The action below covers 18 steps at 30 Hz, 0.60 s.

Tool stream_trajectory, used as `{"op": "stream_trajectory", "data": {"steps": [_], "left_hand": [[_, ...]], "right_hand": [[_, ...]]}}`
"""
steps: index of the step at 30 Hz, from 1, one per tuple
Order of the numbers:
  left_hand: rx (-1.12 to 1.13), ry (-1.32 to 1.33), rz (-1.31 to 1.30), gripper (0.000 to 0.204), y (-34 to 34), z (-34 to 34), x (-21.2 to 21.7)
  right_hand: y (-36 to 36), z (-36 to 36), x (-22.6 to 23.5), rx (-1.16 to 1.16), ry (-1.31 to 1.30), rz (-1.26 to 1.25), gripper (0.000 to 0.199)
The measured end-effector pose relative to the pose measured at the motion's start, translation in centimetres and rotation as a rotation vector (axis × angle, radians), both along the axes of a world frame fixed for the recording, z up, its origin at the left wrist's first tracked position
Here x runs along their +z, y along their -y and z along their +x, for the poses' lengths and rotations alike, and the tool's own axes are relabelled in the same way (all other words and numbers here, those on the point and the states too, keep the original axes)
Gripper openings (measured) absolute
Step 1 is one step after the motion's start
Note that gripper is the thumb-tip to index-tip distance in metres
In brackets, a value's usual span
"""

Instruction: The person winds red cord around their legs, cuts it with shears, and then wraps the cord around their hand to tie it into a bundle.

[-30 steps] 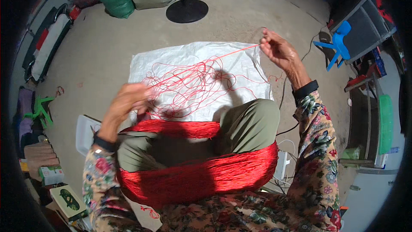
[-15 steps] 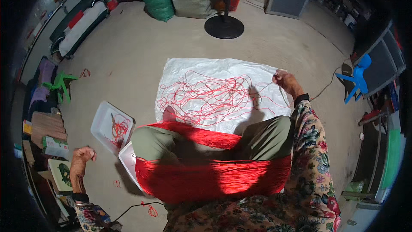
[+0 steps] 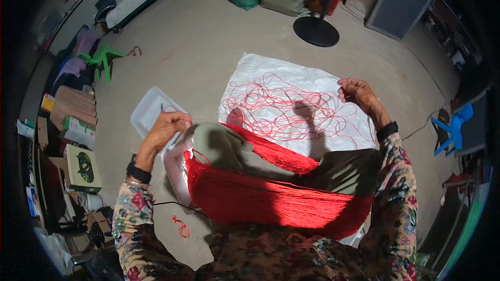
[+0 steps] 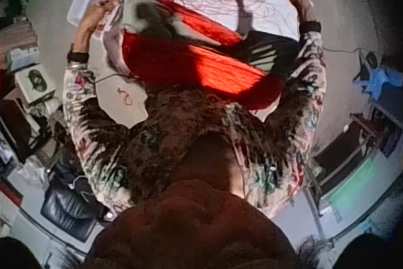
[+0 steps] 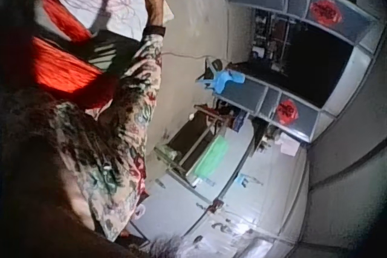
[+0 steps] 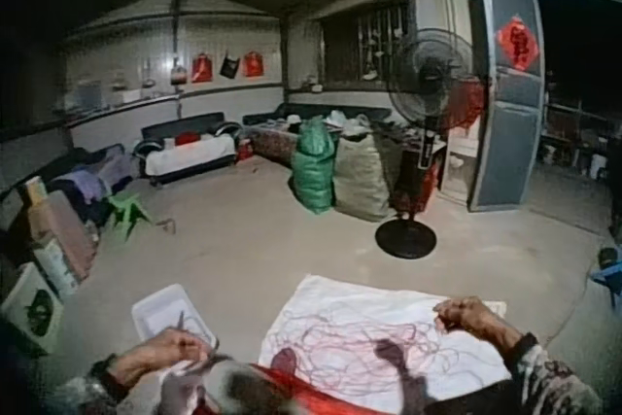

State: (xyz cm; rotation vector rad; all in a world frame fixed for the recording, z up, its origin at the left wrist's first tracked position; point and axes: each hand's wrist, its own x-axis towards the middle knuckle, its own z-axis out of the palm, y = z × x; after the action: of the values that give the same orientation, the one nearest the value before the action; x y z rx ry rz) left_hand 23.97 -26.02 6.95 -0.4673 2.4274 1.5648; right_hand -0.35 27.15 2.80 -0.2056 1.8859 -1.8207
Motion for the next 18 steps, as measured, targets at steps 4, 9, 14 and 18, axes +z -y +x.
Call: {"op": "stream_trajectory", "data": {"steps": [4, 9, 14, 18], "left_hand": [[0.106, 0.092, 0.292, 0.023, 0.5, 0.7, -2.5], [0.139, 0.118, 0.378, 0.026, 0.0, 1.7, -3.4], [0.109, 0.066, 0.39, 0.029, -0.1, 2.1, -4.4], [0.171, 0.037, 0.45, 0.028, 0.7, 2.2, -6.5]], "right_hand": [[5.3, 3.0, 1.8, 0.222, 0.07, 0.077, 0.024], [7.7, 4.3, 1.2, 0.505, 0.042, 0.25, 0.021], [8.5, 2.4, -3.6, 0.612, 0.027, 0.176, 0.026], [6.9, -0.8, -8.3, 0.698, -0.373, 0.641, 0.023]]}}
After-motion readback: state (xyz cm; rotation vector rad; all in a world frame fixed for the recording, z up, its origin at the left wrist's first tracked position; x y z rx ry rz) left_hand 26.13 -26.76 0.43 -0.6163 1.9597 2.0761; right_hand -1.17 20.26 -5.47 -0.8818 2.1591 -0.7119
